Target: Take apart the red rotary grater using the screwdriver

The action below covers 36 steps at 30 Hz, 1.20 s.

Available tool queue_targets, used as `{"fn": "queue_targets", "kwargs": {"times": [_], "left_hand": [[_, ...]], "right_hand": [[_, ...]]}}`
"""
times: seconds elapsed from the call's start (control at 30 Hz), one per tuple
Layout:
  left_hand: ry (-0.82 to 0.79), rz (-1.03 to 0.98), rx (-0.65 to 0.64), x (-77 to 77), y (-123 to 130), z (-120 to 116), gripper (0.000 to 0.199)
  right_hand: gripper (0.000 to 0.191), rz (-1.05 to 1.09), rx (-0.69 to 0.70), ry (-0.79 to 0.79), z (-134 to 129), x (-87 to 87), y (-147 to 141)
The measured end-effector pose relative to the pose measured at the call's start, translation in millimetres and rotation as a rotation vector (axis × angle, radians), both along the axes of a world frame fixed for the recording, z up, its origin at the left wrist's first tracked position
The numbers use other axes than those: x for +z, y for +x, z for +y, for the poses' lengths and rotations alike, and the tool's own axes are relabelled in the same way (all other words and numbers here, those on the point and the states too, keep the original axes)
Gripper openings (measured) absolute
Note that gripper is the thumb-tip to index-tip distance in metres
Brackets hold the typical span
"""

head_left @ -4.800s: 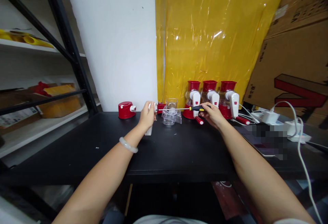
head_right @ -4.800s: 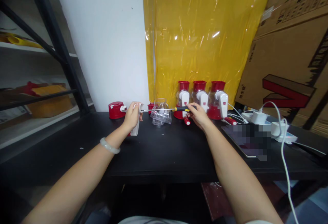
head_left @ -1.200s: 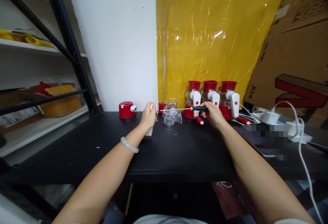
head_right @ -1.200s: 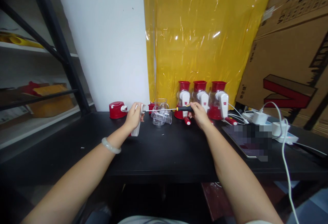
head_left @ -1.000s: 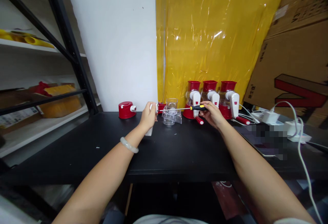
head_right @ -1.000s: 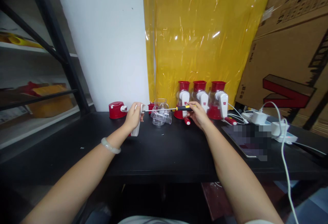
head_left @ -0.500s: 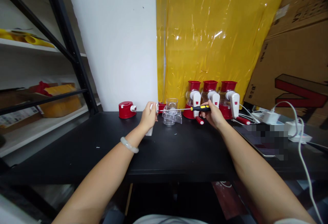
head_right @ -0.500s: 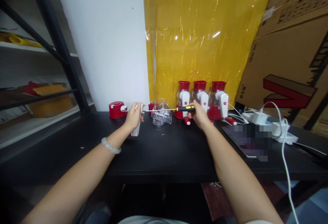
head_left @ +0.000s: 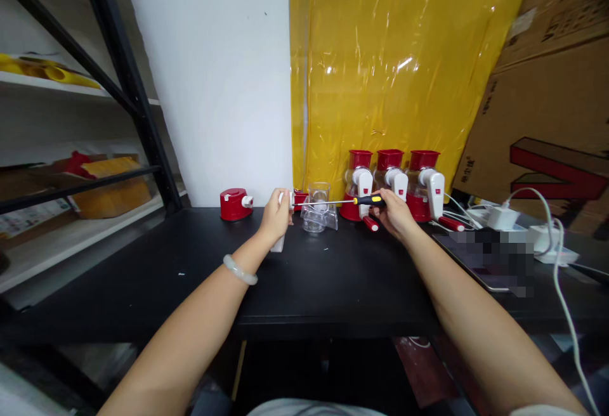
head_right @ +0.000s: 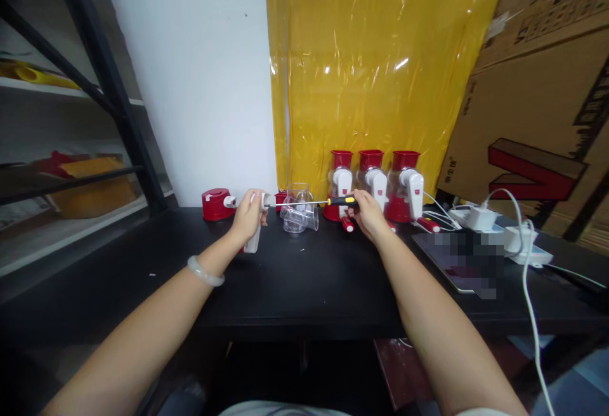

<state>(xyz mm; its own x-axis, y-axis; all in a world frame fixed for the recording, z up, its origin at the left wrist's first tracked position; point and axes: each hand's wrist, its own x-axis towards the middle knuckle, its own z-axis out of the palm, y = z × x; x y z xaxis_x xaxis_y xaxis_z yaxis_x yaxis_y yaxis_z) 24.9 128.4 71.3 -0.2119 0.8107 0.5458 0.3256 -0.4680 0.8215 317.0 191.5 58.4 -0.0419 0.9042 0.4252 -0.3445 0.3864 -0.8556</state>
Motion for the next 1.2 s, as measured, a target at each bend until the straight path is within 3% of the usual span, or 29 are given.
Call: {"fn": "queue_targets", "kwargs": {"times": [0.47,0.67,0.77,1.0,1.2], "left_hand": [[-0.004,-0.019,0.015,1.5,-0.5,0.4,0.028],[-0.015,-0.009,0.022,-0.4,-1.8,1.9,0.030],[-0.014,-0.001,0.020,-1.4,-2.3,2.5,0.030],[-0.012,-0.002,0.017,-1.1,-1.9,1.7,0.030],[0.002,-0.001,0.008,-1.7,-1.8,2.0,0.029]], "right_hand": [[0.033,0.076,0.029,-0.057,-2.1,2.2,-0.1],[0.045,-0.066,-0.043,0.061,3.1,-2.3,6.0],[0.042,-0.127,-0.091,0.077,4.4,-2.7,7.5],[0.025,0.037,0.057,-0.008,-5.3,4.5,4.2],[0.039,0.075,0.049,-0.036,-4.6,4.6,3.9]]}}
